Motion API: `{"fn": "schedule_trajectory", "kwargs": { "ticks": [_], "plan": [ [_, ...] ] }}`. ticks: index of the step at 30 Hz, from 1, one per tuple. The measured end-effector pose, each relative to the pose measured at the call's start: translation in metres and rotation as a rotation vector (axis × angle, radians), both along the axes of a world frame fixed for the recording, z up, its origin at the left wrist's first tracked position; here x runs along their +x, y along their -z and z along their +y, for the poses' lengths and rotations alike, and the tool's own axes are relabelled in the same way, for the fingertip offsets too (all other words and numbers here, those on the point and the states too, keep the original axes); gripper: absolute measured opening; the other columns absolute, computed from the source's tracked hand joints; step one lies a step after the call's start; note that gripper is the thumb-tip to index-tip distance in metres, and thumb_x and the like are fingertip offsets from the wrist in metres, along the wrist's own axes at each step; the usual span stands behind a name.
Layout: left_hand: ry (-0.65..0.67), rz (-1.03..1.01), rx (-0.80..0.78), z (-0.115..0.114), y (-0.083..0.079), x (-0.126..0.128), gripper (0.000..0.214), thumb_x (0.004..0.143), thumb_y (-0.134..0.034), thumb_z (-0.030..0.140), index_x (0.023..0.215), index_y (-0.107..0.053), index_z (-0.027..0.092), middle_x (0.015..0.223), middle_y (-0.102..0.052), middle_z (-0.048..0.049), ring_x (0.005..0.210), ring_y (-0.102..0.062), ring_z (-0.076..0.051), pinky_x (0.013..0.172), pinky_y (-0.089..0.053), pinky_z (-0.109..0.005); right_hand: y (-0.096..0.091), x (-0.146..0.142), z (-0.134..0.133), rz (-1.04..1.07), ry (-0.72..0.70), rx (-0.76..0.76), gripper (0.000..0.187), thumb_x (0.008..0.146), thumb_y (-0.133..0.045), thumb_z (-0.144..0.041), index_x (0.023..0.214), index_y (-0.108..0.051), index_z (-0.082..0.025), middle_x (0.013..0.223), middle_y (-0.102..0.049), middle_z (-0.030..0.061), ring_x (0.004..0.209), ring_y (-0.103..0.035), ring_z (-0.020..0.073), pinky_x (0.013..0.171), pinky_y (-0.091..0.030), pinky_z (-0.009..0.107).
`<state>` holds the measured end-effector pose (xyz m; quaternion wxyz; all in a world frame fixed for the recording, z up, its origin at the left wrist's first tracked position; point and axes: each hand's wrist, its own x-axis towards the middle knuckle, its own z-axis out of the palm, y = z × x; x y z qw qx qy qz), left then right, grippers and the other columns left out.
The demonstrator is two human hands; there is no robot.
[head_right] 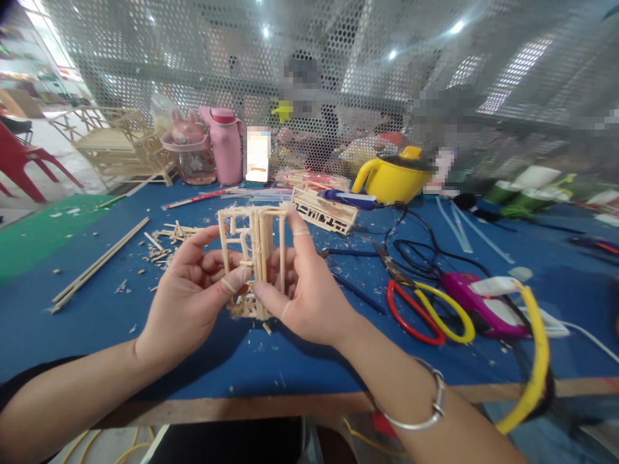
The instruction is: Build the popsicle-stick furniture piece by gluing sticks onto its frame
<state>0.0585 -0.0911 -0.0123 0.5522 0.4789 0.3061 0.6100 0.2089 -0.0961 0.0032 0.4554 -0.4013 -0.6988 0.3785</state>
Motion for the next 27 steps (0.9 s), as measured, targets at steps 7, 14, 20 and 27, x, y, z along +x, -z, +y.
{"fn": "schedule_trajectory", "kwargs": {
  "ticks": [7, 14, 20, 27],
  "plan": [
    [0.054, -0.010, 0.000, -0.0005, -0.0005, -0.0040, 0.059, 0.070, -0.072, 0.017, 0.118, -0.040, 0.025, 0.098, -0.064, -0.0019, 0.076, -0.068, -0.013, 0.069, -0.056, -0.025, 0.0007, 0.0004, -0.0002, 0.015, -0.012, -0.014, 0.093, 0.079, -0.066, -0.028, 0.146, -0.001, -0.036, 0.080, -0.054, -0.0018, 0.057, -0.058, 0.0126, 0.044, -0.052, 0.025],
    [0.040, 0.014, 0.012, 0.0005, -0.0016, -0.0058, 0.058, 0.070, -0.072, 0.019, 0.118, -0.042, 0.025, 0.084, -0.064, 0.0011, 0.070, -0.065, -0.012, 0.064, -0.055, -0.023, -0.0004, -0.0002, -0.0011, 0.011, -0.029, -0.013, 0.094, 0.078, -0.066, -0.026, 0.145, 0.000, -0.037, 0.081, -0.056, -0.0016, 0.060, -0.060, 0.0141, 0.046, -0.054, 0.027],
    [0.095, -0.014, 0.022, 0.0025, -0.0007, -0.0062, 0.061, 0.070, -0.072, 0.018, 0.121, -0.039, 0.024, 0.092, -0.064, -0.0021, 0.074, -0.066, -0.014, 0.068, -0.056, -0.026, -0.0003, -0.0003, 0.0002, 0.010, -0.044, 0.002, 0.094, 0.078, -0.066, -0.028, 0.145, -0.001, -0.037, 0.081, -0.057, -0.0011, 0.061, -0.062, 0.0154, 0.048, -0.055, 0.029],
    [0.151, -0.019, 0.021, 0.0068, -0.0031, -0.0082, 0.062, 0.069, -0.073, 0.017, 0.120, -0.038, 0.023, 0.089, -0.065, -0.0012, 0.071, -0.067, -0.014, 0.062, -0.056, -0.024, -0.0017, -0.0005, -0.0022, -0.011, -0.046, -0.044, 0.098, 0.080, -0.065, -0.031, 0.146, 0.008, -0.033, 0.083, -0.057, -0.0001, 0.065, -0.062, 0.0145, 0.054, -0.056, 0.028]
  ]
}}
